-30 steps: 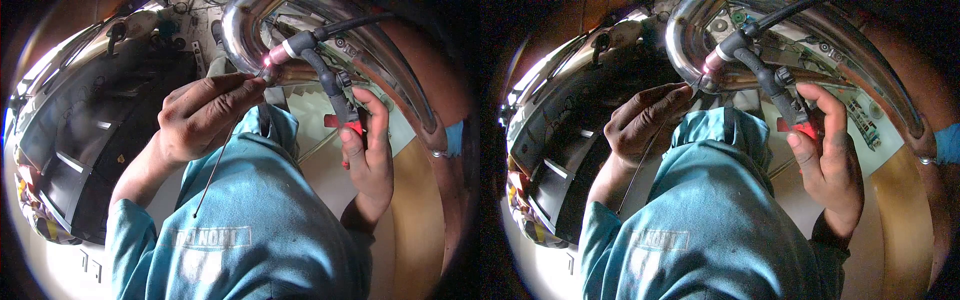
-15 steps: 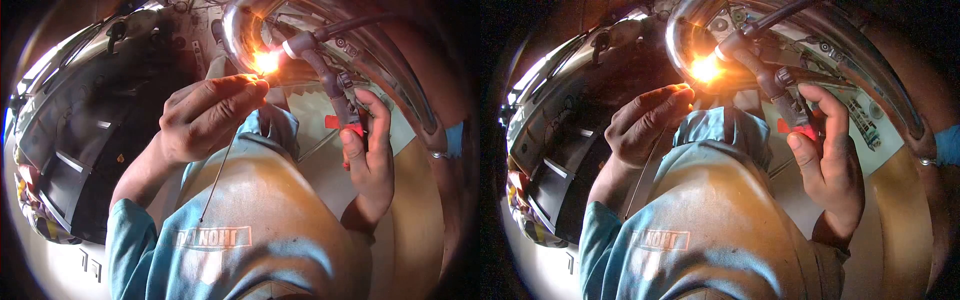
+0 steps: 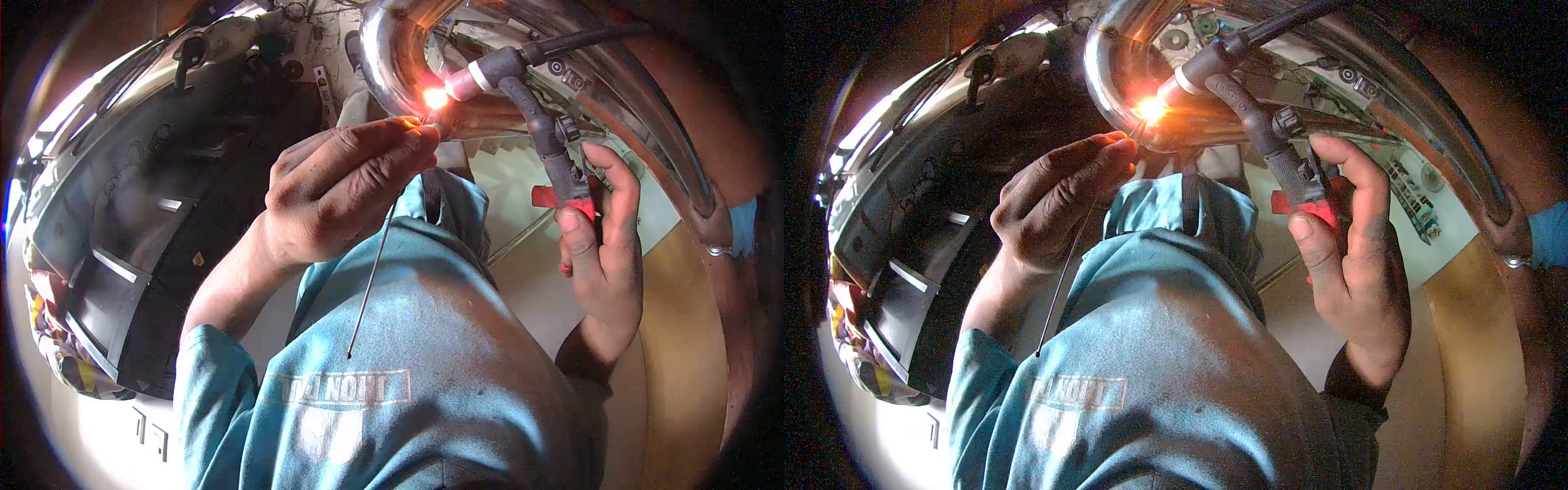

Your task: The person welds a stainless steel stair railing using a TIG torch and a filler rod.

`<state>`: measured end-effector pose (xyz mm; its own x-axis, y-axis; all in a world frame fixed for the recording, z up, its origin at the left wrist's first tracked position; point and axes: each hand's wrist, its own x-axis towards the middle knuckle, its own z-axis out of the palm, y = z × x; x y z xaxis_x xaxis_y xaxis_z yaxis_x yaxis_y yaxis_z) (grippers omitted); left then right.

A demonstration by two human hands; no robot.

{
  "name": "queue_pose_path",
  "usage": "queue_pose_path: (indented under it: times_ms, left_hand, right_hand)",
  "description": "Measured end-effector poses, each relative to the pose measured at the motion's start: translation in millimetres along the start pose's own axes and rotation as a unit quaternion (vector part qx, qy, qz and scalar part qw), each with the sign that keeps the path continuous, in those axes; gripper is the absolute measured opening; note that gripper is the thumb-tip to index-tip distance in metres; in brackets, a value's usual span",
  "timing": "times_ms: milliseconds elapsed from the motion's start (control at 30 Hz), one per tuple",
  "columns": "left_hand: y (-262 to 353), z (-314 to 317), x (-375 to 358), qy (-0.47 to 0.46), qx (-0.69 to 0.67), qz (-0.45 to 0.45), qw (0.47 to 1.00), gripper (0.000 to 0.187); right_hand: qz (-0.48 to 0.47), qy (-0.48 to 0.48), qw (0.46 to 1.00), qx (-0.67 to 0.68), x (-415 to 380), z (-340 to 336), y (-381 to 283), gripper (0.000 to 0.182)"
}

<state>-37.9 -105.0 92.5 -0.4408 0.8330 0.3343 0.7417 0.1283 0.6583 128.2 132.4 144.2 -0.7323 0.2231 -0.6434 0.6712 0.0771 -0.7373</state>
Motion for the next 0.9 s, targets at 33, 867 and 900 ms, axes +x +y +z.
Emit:
queue_pose_path:
  times_ms: [33,867,900]
  left_hand:
    - [-1,1,0,0.006,0.004,0.005,1.0,0.042]
    - [9,-6,14,-0.043,0.002,-0.038,0.998,0.031]
    - [4,-3,11,-0.033,0.006,-0.018,0.999,0.035]
  right_hand:
    - [-0.002,0.001,1.0,0.0,0,0,1,0.052]
    - [0.001,-0.02,0.999,0.024,3,-2,6,0.053]
    - [0.004,-0.021,0.999,0.027,3,-2,4,0.053]
